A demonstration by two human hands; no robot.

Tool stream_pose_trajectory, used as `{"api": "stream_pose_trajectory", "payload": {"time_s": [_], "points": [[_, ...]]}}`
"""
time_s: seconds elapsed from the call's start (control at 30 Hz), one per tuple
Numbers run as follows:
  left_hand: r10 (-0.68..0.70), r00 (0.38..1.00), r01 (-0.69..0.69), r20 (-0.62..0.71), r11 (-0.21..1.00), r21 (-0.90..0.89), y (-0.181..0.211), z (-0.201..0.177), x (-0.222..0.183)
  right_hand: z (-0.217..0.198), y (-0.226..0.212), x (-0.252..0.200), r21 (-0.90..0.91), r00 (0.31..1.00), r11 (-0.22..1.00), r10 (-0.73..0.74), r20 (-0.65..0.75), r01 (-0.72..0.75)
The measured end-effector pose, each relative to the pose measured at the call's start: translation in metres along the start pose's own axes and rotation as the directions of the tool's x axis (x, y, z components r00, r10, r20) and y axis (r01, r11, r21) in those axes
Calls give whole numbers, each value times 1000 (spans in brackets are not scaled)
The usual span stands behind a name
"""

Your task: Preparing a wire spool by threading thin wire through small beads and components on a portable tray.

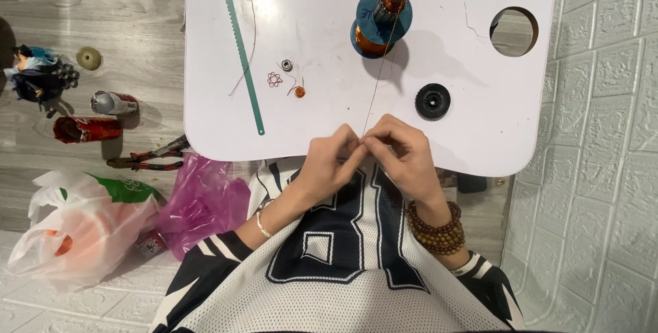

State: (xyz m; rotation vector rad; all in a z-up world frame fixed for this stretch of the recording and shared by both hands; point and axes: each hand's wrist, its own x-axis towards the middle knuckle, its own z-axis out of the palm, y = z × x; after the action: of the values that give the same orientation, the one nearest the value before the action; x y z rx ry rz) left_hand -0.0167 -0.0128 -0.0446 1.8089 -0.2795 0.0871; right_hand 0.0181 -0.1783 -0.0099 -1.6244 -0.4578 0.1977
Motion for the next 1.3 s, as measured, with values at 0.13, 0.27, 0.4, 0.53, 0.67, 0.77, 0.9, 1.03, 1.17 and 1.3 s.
{"api": "stream_pose_trajectory", "payload": {"time_s": [0.13,0.27,0.4,0.53,0.67,0.77,0.9,1.03,1.17,1.3], "points": [[24,999,-23,31,998,-56,0,-3,3,-4,-1,1,-32,1000,999,8,-9,-9],[86,996,-79,31,980,-185,-11,-5,8,-10,7,-1,-54,998,998,41,-45,-43],[98,992,-64,73,924,-377,-4,-1,4,-5,7,1,-120,994,990,60,-92,-71],[149,984,-115,100,951,-288,-9,5,0,4,11,5,-167,992,984,40,-118,-60],[222,968,-208,114,971,-121,-5,2,3,-2,6,4,-137,991,988,52,-122,-69],[272,958,-276,93,960,38,-1,-1,7,-9,3,0,-45,993,995,90,-79,-94],[335,938,-345,86,883,320,3,-7,8,-9,-7,1,4,992,992,122,5,-122],[381,918,-395,114,837,379,-3,-5,5,-6,-8,4,82,989,987,136,65,-141],[371,920,-390,127,828,403,-4,-3,4,-2,-14,6,55,990,991,120,70,-124],[263,956,-281,132,949,140,-1,-8,-2,-14,-2,3,27,991,993,115,67,-117]]}}
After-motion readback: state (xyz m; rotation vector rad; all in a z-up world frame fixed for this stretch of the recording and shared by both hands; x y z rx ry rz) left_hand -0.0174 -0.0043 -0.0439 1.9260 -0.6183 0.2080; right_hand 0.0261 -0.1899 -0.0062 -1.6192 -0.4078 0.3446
